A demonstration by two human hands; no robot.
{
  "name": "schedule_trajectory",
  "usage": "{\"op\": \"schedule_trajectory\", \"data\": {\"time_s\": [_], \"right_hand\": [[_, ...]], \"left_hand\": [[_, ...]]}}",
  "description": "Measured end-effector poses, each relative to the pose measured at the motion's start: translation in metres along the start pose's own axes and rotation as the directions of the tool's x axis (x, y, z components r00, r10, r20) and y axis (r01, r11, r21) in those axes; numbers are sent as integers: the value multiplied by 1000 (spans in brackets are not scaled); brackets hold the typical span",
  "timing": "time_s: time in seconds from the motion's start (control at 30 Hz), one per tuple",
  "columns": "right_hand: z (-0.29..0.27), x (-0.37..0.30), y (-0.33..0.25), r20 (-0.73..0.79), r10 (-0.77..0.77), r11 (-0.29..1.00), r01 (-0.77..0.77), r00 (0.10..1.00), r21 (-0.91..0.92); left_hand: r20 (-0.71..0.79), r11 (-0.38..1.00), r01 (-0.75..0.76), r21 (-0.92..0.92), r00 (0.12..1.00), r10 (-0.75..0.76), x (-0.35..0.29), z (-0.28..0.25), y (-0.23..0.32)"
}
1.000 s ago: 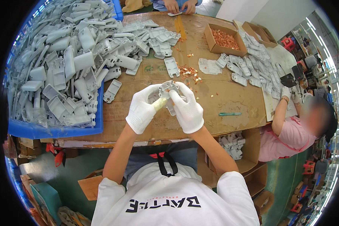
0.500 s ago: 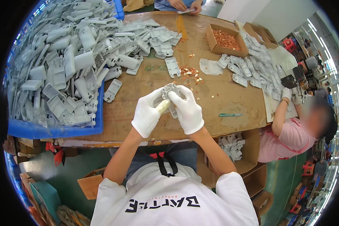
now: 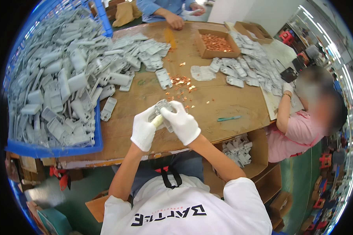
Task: The person assembles electronic casings by picking up small metal contact pieces and inserting them into the plastic casings by hand.
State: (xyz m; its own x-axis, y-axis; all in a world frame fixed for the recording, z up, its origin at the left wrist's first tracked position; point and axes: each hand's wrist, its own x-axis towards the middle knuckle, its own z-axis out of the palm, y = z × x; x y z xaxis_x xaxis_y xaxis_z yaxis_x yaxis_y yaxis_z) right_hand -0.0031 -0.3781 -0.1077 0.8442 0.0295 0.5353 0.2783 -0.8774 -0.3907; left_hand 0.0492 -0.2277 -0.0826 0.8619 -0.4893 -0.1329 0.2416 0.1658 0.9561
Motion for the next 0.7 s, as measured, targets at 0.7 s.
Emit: {"op": "schedule_trajectory", "data": {"time_s": [0.7], "right_hand": [[-130,58,330,-470,385,620,-599,795,-507]], "left_hand": [[-245,-93,353,931,793,557,25,-97,-17]]}}
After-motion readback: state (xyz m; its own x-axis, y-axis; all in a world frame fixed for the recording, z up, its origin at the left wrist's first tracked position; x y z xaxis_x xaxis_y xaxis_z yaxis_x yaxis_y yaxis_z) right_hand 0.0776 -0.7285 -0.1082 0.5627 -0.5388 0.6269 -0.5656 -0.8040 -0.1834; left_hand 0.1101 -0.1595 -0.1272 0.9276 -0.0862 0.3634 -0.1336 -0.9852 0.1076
